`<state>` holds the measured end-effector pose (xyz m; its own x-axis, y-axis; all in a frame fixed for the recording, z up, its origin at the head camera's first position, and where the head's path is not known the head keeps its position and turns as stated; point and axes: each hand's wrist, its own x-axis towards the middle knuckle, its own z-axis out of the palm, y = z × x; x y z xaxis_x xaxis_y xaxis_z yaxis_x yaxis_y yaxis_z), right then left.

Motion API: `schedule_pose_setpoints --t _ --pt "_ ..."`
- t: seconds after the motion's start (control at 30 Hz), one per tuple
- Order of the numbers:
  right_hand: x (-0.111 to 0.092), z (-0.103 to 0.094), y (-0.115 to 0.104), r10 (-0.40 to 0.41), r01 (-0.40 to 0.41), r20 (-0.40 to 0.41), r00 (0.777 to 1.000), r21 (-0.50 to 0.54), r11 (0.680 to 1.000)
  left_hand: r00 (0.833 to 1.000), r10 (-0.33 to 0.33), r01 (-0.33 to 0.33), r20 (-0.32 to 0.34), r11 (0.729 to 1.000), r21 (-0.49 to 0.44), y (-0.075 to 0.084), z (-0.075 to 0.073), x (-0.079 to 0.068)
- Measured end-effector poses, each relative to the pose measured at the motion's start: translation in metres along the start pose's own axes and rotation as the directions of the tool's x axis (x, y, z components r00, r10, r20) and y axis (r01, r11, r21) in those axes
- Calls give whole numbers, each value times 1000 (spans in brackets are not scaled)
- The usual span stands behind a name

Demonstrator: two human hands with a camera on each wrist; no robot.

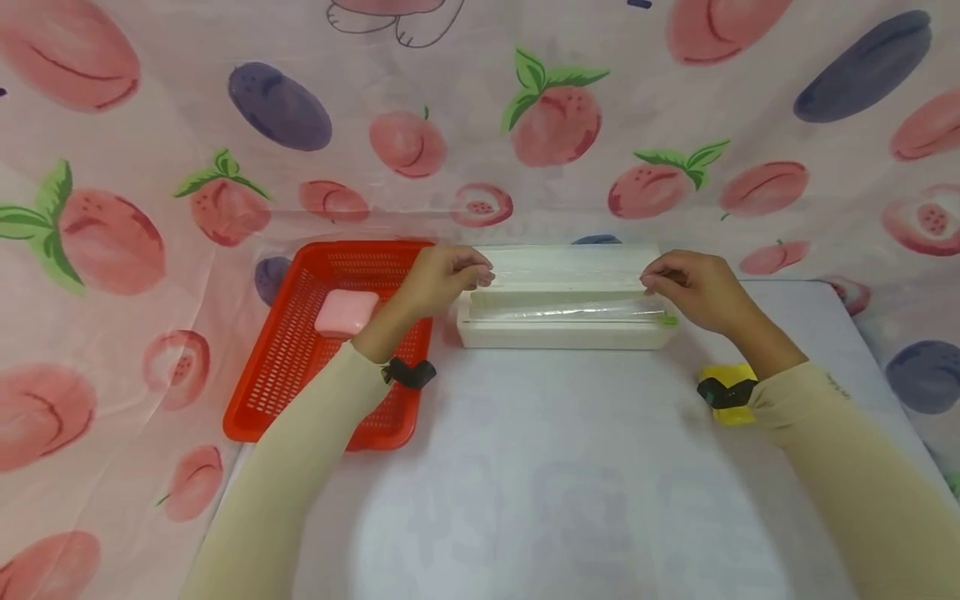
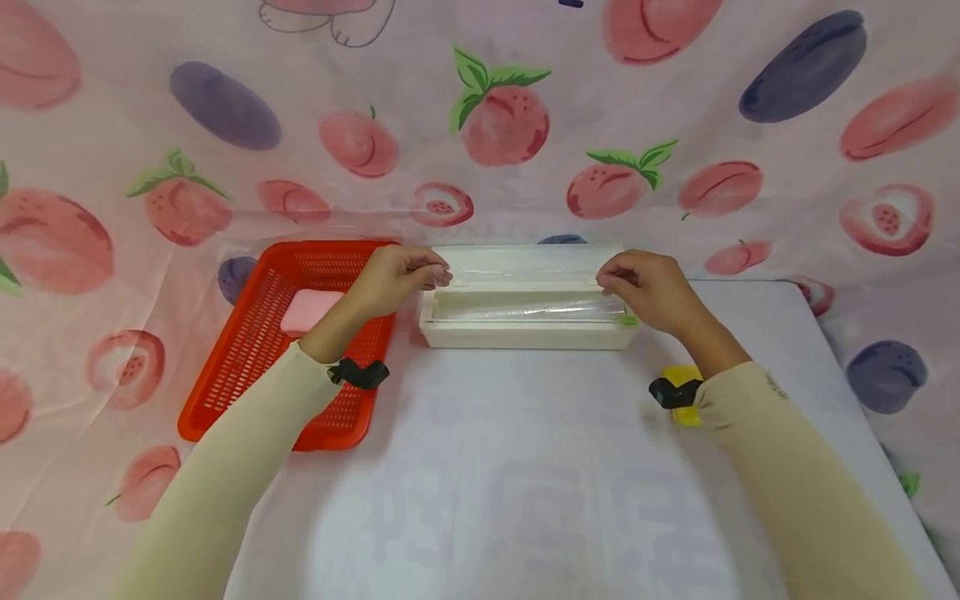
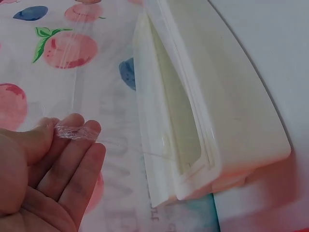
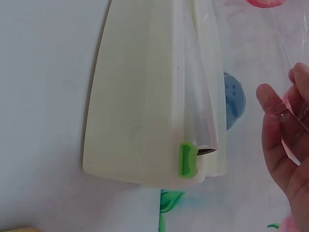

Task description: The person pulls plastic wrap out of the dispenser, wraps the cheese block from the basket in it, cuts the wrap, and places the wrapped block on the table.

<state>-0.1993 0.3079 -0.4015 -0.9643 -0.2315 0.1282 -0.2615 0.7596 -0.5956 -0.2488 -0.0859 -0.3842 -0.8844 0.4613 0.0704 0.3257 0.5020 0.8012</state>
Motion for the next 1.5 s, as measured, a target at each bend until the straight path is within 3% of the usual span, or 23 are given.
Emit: schedule_pose_setpoints --t 0.2,0.43,0.67,0.9,1.13,1.5 --pt "0 -4 -4 -52 50 -22 998 -71 996 1000 18 -19 -11 997 -70 5 1 3" --pt "-1 -7 -4 4 -4 -2 1000 -77 997 997 62 -65 -38 996 -68 21 3 11" --pt "-2 -5 -6 7 -8 -2 1000 -52 999 998 49 -54 -49 992 -117 33 1 15" --pt "-5 -14 -13 -8 6 -54 998 -51 999 994 73 -79 -79 993 -85 41 -5 11" --pt "-8 -24 -19 37 -39 -59 998 -36 999 991 87 -95 -103 993 -75 44 -13 4" --pt "-10 -32 -31 -55 46 -111 992 -83 995 989 87 -98 -118 990 -99 51 -16 -3"
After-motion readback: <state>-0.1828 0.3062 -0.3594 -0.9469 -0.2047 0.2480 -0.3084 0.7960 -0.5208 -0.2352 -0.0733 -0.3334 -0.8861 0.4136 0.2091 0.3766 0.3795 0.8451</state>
